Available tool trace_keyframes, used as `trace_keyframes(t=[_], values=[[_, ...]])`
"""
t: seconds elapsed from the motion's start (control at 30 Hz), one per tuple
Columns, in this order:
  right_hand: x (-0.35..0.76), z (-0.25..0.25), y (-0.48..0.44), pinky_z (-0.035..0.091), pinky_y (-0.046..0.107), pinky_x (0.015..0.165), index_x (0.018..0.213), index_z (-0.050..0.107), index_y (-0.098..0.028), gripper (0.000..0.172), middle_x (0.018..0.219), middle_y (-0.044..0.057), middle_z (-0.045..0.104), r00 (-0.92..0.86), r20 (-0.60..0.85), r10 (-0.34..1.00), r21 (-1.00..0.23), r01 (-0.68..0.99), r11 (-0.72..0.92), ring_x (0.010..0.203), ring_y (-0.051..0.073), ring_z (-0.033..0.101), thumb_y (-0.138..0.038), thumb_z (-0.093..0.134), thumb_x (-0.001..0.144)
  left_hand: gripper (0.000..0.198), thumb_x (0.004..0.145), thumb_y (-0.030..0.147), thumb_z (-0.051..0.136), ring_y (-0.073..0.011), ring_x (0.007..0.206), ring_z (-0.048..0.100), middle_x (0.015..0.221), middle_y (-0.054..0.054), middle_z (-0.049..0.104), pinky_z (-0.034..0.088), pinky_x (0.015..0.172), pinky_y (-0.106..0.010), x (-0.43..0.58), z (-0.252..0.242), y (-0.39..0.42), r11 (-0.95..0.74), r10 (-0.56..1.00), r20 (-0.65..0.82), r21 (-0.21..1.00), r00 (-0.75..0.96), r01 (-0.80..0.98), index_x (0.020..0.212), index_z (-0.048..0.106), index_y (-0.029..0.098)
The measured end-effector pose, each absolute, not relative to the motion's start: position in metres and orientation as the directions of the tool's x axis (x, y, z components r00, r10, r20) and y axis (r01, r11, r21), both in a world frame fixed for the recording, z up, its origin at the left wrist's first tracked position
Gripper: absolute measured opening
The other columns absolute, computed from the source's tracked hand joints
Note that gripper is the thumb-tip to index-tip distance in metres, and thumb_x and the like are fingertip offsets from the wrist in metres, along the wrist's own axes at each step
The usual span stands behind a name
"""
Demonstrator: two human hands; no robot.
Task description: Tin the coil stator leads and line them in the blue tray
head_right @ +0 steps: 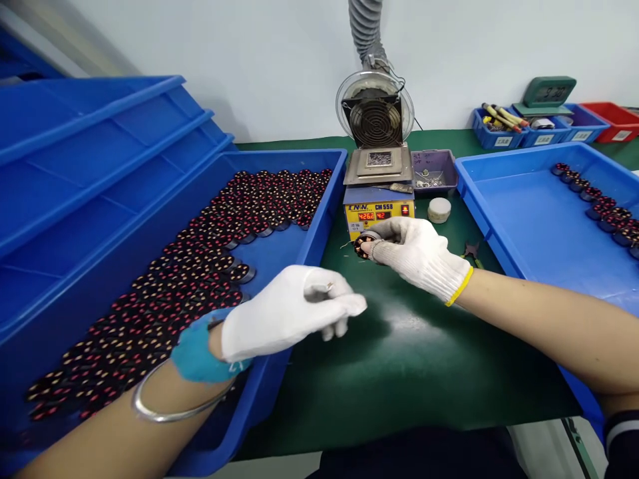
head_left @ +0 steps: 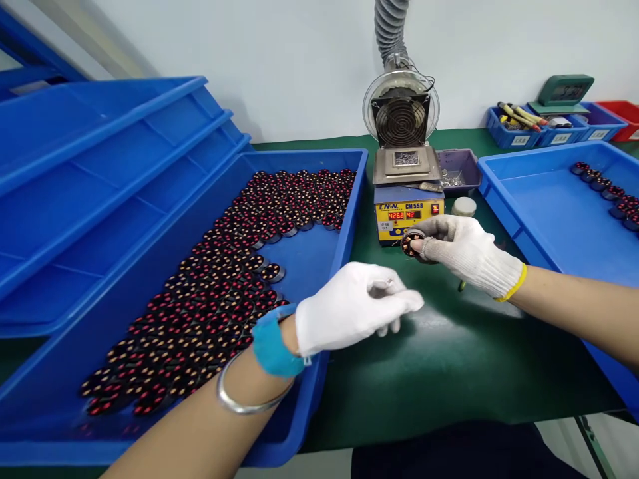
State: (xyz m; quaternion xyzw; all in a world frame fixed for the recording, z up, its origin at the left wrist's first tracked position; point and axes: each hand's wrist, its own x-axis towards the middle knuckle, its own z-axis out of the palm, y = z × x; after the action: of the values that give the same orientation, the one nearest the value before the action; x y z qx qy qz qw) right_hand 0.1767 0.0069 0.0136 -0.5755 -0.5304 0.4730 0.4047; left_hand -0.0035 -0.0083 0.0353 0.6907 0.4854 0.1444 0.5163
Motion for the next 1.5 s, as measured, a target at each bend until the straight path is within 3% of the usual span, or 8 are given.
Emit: trace_keyframes(t=[0.17, 0.4, 0.63, 0.83, 1.03, 1.17, 1.33, 1.5], values=[[0.176, 0.009, 0.006, 0.055, 0.025, 0.064, 0.09, 0.069, -0.018, 0.027, 0.083, 0.004, 0.072, -0.025, -0.095, 0.995, -0.966, 0.242, -0.086, 0.075, 0.015, 0.068, -0.036, 0.074, 0.07, 0.034, 0.066, 0.048, 0.075, -0.0135, 0.058, 0.058, 0.062, 0.001, 0.064, 0.045, 0.052, -0.023, -0.003, 0.023, -0.004, -0.134, 0.967, -0.021, 0.803, 0.252, 0.581, 0.07, 0.058, 0.019], [0.176, 0.005, 0.008, 0.056, 0.027, 0.068, 0.091, 0.068, -0.018, 0.027, 0.083, 0.003, 0.072, -0.014, -0.053, 0.998, -0.975, 0.219, -0.049, 0.075, 0.016, 0.068, -0.035, 0.073, 0.07, 0.038, 0.081, 0.041, 0.061, -0.0104, 0.047, 0.05, 0.049, 0.002, 0.054, 0.04, 0.048, -0.024, -0.003, 0.029, -0.014, -0.217, 0.914, 0.007, 0.853, 0.405, 0.474, 0.053, 0.048, 0.019], [0.171, 0.013, 0.003, 0.055, 0.023, 0.066, 0.087, 0.067, -0.015, 0.02, 0.086, 0.003, 0.072, -0.014, -0.034, 0.999, -0.977, 0.209, -0.031, 0.076, 0.013, 0.067, -0.026, 0.071, 0.07, 0.024, 0.083, 0.04, 0.059, -0.0112, 0.049, 0.058, 0.059, 0.002, 0.062, 0.044, 0.048, -0.023, 0.004, 0.019, -0.01, -0.083, 0.936, -0.071, 0.907, 0.344, 0.413, 0.074, 0.059, 0.018], [0.172, 0.014, 0.003, 0.056, 0.022, 0.062, 0.089, 0.067, -0.016, 0.024, 0.086, 0.004, 0.072, -0.012, 0.001, 1.0, -0.982, 0.19, 0.004, 0.071, 0.012, 0.067, -0.028, 0.072, 0.069, 0.026, 0.087, 0.041, 0.053, -0.012, 0.052, 0.059, 0.061, 0.001, 0.062, 0.045, 0.05, -0.024, -0.003, 0.023, -0.015, -0.25, 0.966, 0.213, 0.917, 0.147, 0.311, 0.08, 0.06, 0.017], [0.167, 0.015, -0.001, 0.057, 0.024, 0.073, 0.087, 0.067, -0.016, 0.019, 0.09, 0.003, 0.072, -0.05, 0.033, 0.998, -0.982, 0.182, 0.041, 0.081, 0.014, 0.068, -0.017, 0.068, 0.068, 0.029, 0.089, 0.043, 0.053, -0.0117, 0.052, 0.057, 0.057, 0.002, 0.059, 0.047, 0.055, -0.024, 0.0, 0.015, -0.011, -0.205, 0.96, 0.089, 0.869, 0.264, 0.451, 0.072, 0.056, 0.019], [0.181, 0.02, 0.016, 0.057, 0.028, 0.075, 0.09, 0.067, -0.016, 0.02, 0.093, 0.004, 0.072, -0.001, 0.149, 0.989, -0.932, 0.334, 0.14, 0.083, 0.016, 0.068, -0.021, 0.067, 0.072, 0.025, 0.09, 0.037, 0.05, -0.0129, 0.06, 0.06, 0.066, 0.0, 0.064, 0.049, 0.062, -0.025, 0.003, 0.014, -0.017, -0.37, 0.903, 0.233, 0.847, 0.36, 0.382, 0.079, 0.063, 0.019], [0.206, 0.052, 0.082, 0.052, 0.038, 0.087, 0.101, 0.068, -0.016, 0.025, 0.098, 0.006, 0.071, -0.026, 0.403, 0.915, -0.593, 0.754, 0.283, 0.094, 0.022, 0.064, -0.027, 0.061, 0.079, 0.032, 0.089, 0.043, 0.049, -0.0163, 0.071, 0.063, 0.076, -0.003, 0.069, 0.047, 0.066, -0.026, 0.004, 0.016, -0.017, -0.52, 0.753, 0.063, 0.666, 0.655, 0.535, 0.078, 0.069, 0.02], [0.205, 0.083, 0.15, 0.043, 0.049, 0.095, 0.116, 0.061, -0.017, 0.034, 0.115, 0.011, 0.062, -0.106, 0.33, 0.938, -0.087, 0.986, 0.142, 0.113, 0.033, 0.056, -0.035, 0.052, 0.088, 0.038, 0.088, 0.05, 0.046, -0.0203, 0.078, 0.066, 0.085, -0.005, 0.073, 0.048, 0.066, -0.028, 0.001, 0.005, -0.007, -0.494, 0.709, -0.148, 0.593, 0.689, 0.636, 0.088, 0.072, 0.022]])
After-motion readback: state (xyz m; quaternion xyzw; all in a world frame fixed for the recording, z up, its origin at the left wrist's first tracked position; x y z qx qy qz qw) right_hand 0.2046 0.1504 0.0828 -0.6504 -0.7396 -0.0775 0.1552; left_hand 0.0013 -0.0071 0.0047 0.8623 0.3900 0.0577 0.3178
